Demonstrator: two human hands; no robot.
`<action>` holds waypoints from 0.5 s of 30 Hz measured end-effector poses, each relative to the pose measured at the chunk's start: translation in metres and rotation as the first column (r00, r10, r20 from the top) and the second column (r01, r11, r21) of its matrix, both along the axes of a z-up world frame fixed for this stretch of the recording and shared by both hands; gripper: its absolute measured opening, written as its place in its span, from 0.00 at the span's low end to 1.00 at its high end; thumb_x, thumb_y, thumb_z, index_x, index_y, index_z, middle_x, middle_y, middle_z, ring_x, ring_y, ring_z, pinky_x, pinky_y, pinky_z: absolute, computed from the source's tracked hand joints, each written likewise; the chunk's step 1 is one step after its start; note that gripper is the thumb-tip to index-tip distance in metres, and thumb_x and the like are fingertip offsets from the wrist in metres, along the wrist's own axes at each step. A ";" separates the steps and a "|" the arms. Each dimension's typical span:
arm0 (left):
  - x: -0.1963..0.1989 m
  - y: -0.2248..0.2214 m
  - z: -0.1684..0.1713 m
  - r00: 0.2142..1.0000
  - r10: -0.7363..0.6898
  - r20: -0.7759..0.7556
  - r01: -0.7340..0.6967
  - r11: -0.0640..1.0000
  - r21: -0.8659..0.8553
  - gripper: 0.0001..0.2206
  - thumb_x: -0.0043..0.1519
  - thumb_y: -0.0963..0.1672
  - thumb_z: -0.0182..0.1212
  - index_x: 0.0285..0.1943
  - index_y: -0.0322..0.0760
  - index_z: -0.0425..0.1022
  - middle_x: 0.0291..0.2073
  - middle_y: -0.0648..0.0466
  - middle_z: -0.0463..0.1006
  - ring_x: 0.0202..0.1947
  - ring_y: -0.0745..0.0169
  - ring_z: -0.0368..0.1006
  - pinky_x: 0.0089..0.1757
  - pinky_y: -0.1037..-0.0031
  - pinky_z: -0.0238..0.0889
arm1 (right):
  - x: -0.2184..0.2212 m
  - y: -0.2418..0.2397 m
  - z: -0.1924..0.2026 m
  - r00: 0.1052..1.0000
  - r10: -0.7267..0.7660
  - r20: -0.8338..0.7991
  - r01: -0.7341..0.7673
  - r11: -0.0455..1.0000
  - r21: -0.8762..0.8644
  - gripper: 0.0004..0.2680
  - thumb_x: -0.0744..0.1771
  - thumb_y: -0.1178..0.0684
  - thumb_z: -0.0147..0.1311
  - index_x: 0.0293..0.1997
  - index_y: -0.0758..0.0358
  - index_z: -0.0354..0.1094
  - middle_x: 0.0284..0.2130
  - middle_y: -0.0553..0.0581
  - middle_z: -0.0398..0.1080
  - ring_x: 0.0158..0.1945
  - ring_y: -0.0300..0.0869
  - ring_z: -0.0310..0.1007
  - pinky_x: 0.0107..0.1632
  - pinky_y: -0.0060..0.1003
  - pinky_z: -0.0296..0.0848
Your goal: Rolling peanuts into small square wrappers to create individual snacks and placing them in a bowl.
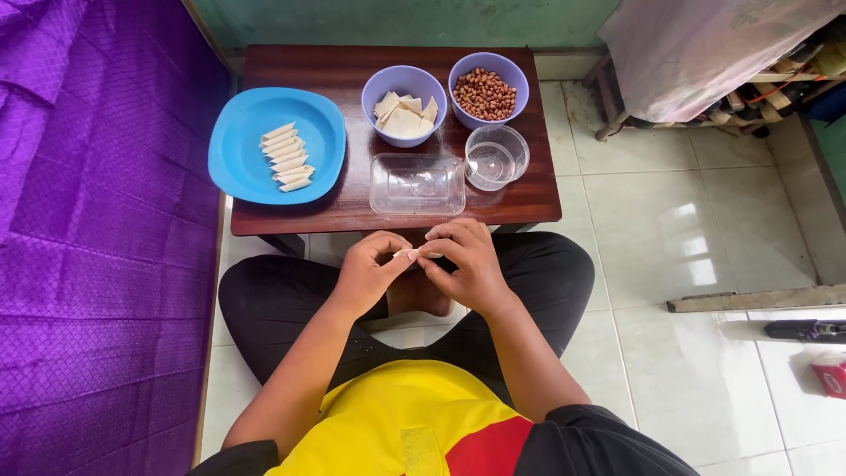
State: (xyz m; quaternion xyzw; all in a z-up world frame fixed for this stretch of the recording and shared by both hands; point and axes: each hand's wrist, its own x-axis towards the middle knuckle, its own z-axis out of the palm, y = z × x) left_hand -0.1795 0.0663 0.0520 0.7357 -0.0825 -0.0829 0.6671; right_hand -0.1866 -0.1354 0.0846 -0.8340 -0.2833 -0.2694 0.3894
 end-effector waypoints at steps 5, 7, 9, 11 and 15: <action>0.004 -0.003 -0.003 1.000 0.005 -0.031 -0.006 1.000 -0.027 0.03 0.60 0.41 0.67 0.35 0.38 0.83 0.38 0.56 0.83 0.44 0.66 0.78 0.51 0.69 0.69 | 0.005 -0.003 0.001 0.995 -0.037 0.088 0.045 0.996 -0.082 0.07 0.61 0.53 0.70 0.39 0.48 0.78 0.40 0.49 0.75 0.48 0.50 0.74 0.49 0.45 0.69; 0.003 -0.003 -0.007 0.999 0.005 -0.054 -0.007 0.999 -0.038 0.03 0.61 0.41 0.66 0.35 0.38 0.83 0.38 0.56 0.83 0.44 0.66 0.78 0.52 0.68 0.68 | 0.006 -0.001 -0.002 0.992 -0.053 0.114 0.065 0.992 -0.107 0.08 0.60 0.53 0.71 0.39 0.48 0.78 0.40 0.49 0.75 0.48 0.49 0.74 0.50 0.45 0.69; 0.003 -0.005 -0.011 0.995 0.000 -0.100 -0.002 1.000 -0.021 0.03 0.62 0.42 0.65 0.35 0.40 0.83 0.35 0.58 0.82 0.43 0.69 0.76 0.51 0.68 0.69 | 0.008 0.000 -0.004 0.987 -0.063 0.151 0.084 0.987 -0.136 0.07 0.61 0.54 0.71 0.37 0.49 0.78 0.40 0.50 0.75 0.48 0.49 0.74 0.50 0.46 0.69; 0.005 -0.002 -0.010 0.995 -0.001 -0.103 0.001 1.000 -0.002 0.04 0.62 0.42 0.65 0.35 0.40 0.83 0.35 0.57 0.82 0.42 0.68 0.77 0.50 0.68 0.69 | 0.012 0.001 -0.005 0.987 -0.060 0.149 0.082 0.986 -0.147 0.07 0.60 0.54 0.71 0.36 0.48 0.78 0.39 0.50 0.75 0.48 0.49 0.74 0.50 0.47 0.70; 0.007 0.002 0.004 0.996 0.001 -0.090 0.005 0.998 0.057 0.04 0.61 0.43 0.66 0.35 0.39 0.83 0.32 0.54 0.81 0.40 0.65 0.77 0.48 0.67 0.70 | 0.018 0.004 -0.014 0.990 -0.060 0.128 0.079 0.986 -0.148 0.07 0.60 0.52 0.71 0.35 0.47 0.78 0.39 0.48 0.74 0.48 0.47 0.73 0.51 0.46 0.69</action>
